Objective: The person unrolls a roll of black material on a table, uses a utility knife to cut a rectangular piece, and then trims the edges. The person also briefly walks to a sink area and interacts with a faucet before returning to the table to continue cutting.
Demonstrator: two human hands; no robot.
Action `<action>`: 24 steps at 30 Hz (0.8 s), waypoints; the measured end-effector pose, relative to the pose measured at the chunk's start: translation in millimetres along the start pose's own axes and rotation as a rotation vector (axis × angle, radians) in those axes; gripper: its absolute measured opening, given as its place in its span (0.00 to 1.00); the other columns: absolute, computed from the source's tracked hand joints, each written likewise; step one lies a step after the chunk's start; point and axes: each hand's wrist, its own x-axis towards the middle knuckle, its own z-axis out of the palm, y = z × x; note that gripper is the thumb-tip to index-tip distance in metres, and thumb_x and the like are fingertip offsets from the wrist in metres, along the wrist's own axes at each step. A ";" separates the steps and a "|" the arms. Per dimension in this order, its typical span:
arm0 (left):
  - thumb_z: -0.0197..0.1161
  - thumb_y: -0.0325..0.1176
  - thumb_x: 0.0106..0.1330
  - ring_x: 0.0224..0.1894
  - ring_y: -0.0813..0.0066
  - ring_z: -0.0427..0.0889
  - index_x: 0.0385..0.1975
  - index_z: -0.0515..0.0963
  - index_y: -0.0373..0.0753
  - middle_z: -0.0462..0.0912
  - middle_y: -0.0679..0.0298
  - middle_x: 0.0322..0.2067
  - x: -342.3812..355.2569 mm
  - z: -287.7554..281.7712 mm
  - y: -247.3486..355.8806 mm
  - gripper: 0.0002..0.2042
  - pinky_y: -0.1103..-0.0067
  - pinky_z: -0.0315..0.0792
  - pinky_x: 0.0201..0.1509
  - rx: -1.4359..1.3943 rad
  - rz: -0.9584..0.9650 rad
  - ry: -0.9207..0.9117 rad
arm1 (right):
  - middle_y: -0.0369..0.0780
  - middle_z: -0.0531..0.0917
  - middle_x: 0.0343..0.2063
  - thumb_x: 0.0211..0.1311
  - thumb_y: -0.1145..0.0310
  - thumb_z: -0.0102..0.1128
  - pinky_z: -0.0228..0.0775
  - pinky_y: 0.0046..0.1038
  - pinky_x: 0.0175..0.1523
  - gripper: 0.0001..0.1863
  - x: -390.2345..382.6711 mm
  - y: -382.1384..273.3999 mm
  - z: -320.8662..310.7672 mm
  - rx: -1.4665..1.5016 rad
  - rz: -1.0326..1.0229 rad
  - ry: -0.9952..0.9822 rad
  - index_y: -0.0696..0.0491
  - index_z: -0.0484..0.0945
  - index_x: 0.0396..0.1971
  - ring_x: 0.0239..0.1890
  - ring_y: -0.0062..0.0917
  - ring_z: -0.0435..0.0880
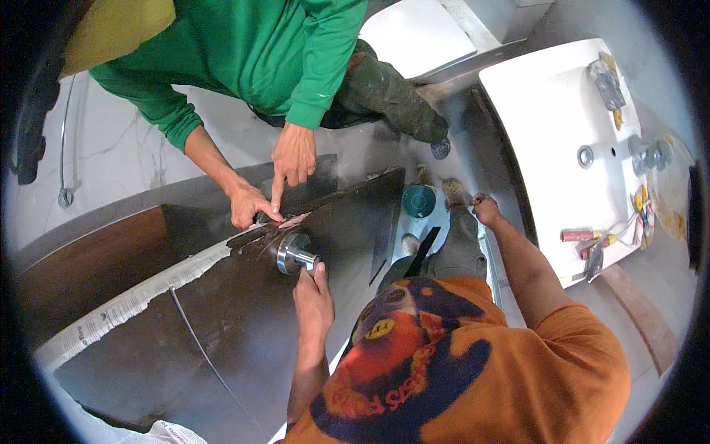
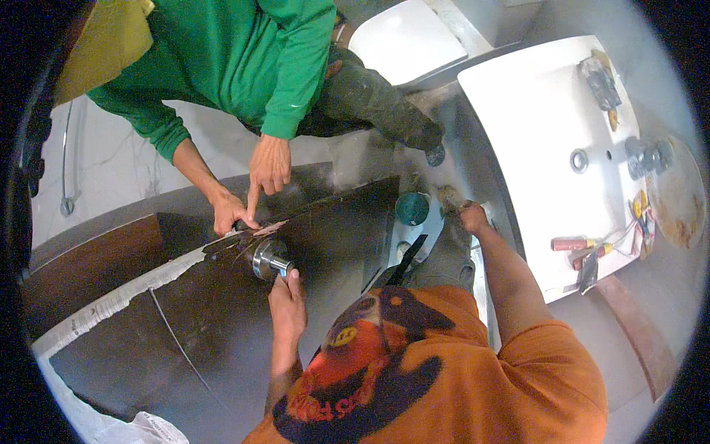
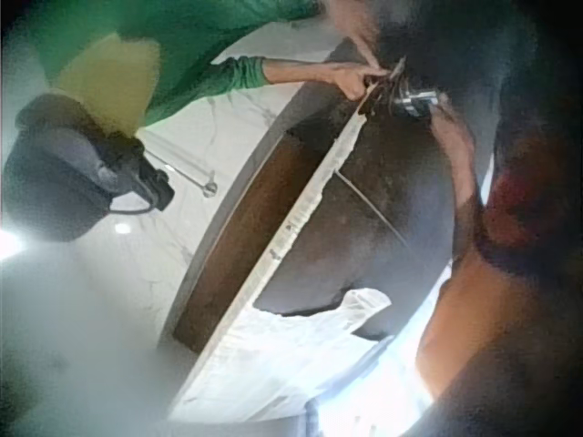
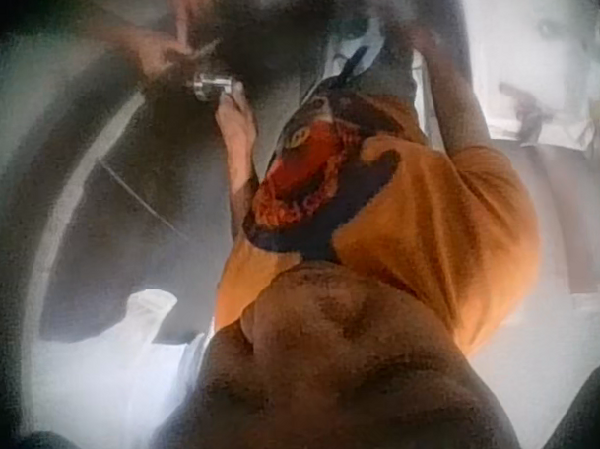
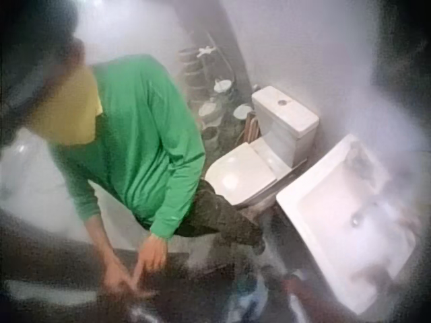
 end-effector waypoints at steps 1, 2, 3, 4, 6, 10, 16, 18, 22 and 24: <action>0.53 0.45 0.86 0.45 0.28 0.85 0.47 0.79 0.27 0.86 0.34 0.37 -1.3 -4.5 7.8 0.21 0.52 0.76 0.49 0.013 -0.021 -0.012 | 0.44 0.90 0.34 0.58 0.73 0.68 0.81 0.36 0.48 0.10 -7.4 -16.5 -7.2 0.057 0.121 -0.010 0.52 0.87 0.41 0.41 0.32 0.91; 0.53 0.44 0.86 0.45 0.28 0.85 0.47 0.78 0.27 0.86 0.35 0.36 -2.8 -8.2 13.1 0.21 0.52 0.76 0.48 0.023 -0.042 -0.026 | 0.44 0.90 0.34 0.59 0.73 0.68 0.81 0.35 0.48 0.10 -16.0 -31.8 -16.9 0.109 0.243 -0.016 0.52 0.86 0.41 0.41 0.32 0.90; 0.53 0.44 0.86 0.44 0.28 0.85 0.46 0.78 0.27 0.85 0.35 0.36 -5.8 -9.4 15.4 0.21 0.52 0.76 0.48 0.017 -0.055 -0.016 | 0.45 0.90 0.34 0.59 0.73 0.68 0.81 0.36 0.49 0.10 -20.2 -41.6 -24.3 0.162 0.330 -0.071 0.52 0.87 0.42 0.41 0.33 0.90; 0.53 0.44 0.86 0.43 0.28 0.85 0.46 0.78 0.27 0.85 0.35 0.35 -5.5 -7.6 16.1 0.20 0.53 0.76 0.47 0.005 -0.061 -0.005 | 0.45 0.90 0.35 0.59 0.72 0.68 0.81 0.37 0.49 0.11 -22.0 -46.1 -30.0 0.210 0.419 -0.117 0.52 0.87 0.43 0.42 0.35 0.91; 0.53 0.44 0.86 0.42 0.28 0.85 0.45 0.78 0.27 0.84 0.35 0.34 -2.2 -6.7 21.0 0.20 0.53 0.76 0.47 0.021 -0.039 0.008 | 0.46 0.90 0.35 0.61 0.73 0.66 0.81 0.41 0.49 0.12 -27.8 -50.6 -36.6 0.330 0.501 -0.185 0.52 0.87 0.45 0.41 0.37 0.91; 0.53 0.44 0.87 0.41 0.28 0.84 0.45 0.77 0.28 0.83 0.35 0.33 -8.6 -3.8 13.2 0.20 0.53 0.76 0.46 0.040 -0.050 0.018 | 0.46 0.88 0.31 0.63 0.74 0.60 0.80 0.41 0.44 0.11 -38.5 5.9 0.1 -0.002 -0.026 -0.058 0.53 0.87 0.43 0.35 0.35 0.89; 0.52 0.45 0.87 0.42 0.27 0.83 0.46 0.77 0.28 0.83 0.34 0.33 -8.0 -5.3 15.5 0.21 0.53 0.75 0.46 0.043 -0.041 0.009 | 0.44 0.88 0.30 0.64 0.75 0.57 0.78 0.36 0.37 0.11 -24.1 -49.4 -50.6 0.325 0.320 -0.121 0.53 0.87 0.41 0.30 0.29 0.86; 0.52 0.46 0.87 0.43 0.26 0.83 0.46 0.77 0.29 0.83 0.34 0.33 -0.8 -9.6 22.6 0.21 0.53 0.75 0.46 0.054 -0.022 -0.004 | 0.43 0.87 0.29 0.65 0.75 0.56 0.77 0.35 0.36 0.11 -22.2 -13.4 -13.3 0.287 0.308 -0.066 0.52 0.87 0.40 0.29 0.28 0.85; 0.53 0.46 0.87 0.45 0.25 0.83 0.47 0.77 0.28 0.84 0.33 0.35 -4.7 -5.7 17.2 0.21 0.52 0.75 0.48 0.040 -0.057 0.003 | 0.41 0.86 0.28 0.65 0.76 0.54 0.75 0.34 0.34 0.11 -19.4 0.1 0.1 0.318 0.224 -0.058 0.53 0.87 0.38 0.28 0.26 0.84; 0.53 0.46 0.86 0.46 0.25 0.83 0.47 0.78 0.28 0.84 0.32 0.37 -6.2 -4.4 14.2 0.21 0.52 0.76 0.48 0.048 -0.046 0.016 | 0.41 0.86 0.28 0.65 0.76 0.54 0.75 0.34 0.34 0.11 -24.4 -0.4 -8.6 0.245 0.125 -0.096 0.53 0.87 0.38 0.28 0.26 0.84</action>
